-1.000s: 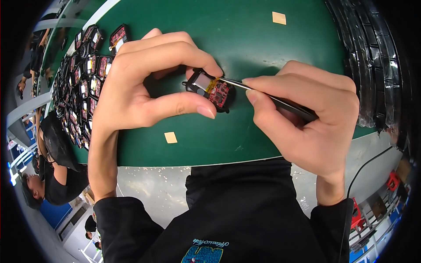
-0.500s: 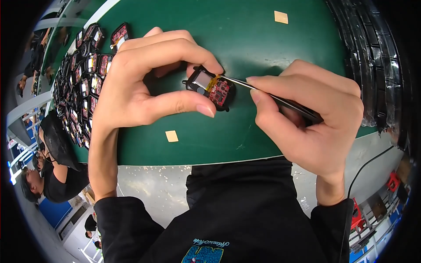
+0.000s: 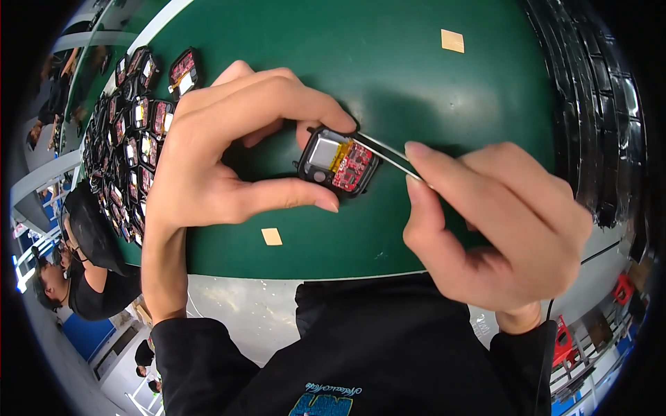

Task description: Assembling small electronic components into a watch frame using tweezers on a production line.

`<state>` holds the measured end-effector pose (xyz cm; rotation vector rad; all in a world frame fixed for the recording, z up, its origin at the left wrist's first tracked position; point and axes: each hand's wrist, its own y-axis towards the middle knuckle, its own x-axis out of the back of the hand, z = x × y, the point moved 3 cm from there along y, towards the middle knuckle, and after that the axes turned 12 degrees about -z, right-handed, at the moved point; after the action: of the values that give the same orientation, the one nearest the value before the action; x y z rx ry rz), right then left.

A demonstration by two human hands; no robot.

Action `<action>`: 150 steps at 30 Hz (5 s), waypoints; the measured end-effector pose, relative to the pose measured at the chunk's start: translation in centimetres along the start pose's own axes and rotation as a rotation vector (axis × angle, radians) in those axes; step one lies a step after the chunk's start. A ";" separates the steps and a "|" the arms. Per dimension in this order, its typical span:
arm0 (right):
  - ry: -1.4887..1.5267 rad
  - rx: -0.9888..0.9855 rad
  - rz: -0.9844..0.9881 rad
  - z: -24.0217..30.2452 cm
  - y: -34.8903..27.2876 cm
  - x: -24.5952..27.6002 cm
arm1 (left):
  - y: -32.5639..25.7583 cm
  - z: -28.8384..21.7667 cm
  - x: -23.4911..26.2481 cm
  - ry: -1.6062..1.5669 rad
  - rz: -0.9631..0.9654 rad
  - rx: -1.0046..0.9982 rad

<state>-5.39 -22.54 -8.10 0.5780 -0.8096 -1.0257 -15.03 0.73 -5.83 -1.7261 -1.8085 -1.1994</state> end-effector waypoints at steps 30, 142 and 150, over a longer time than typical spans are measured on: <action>-0.063 0.032 0.148 0.4 -0.4 -0.3 | 0.1 -0.4 -0.4 0.061 -0.071 -0.005; 0.125 -0.573 -0.063 0.3 1.0 0.9 | 1.4 -0.5 -0.4 0.041 -0.159 0.069; 0.099 -0.527 -0.020 0.2 1.4 1.1 | 1.3 -1.1 -1.2 0.094 -0.229 0.039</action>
<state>-4.50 -23.02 -6.61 0.1827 -0.4188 -1.1637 -13.90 -1.00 -5.65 -1.4453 -1.9996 -1.3005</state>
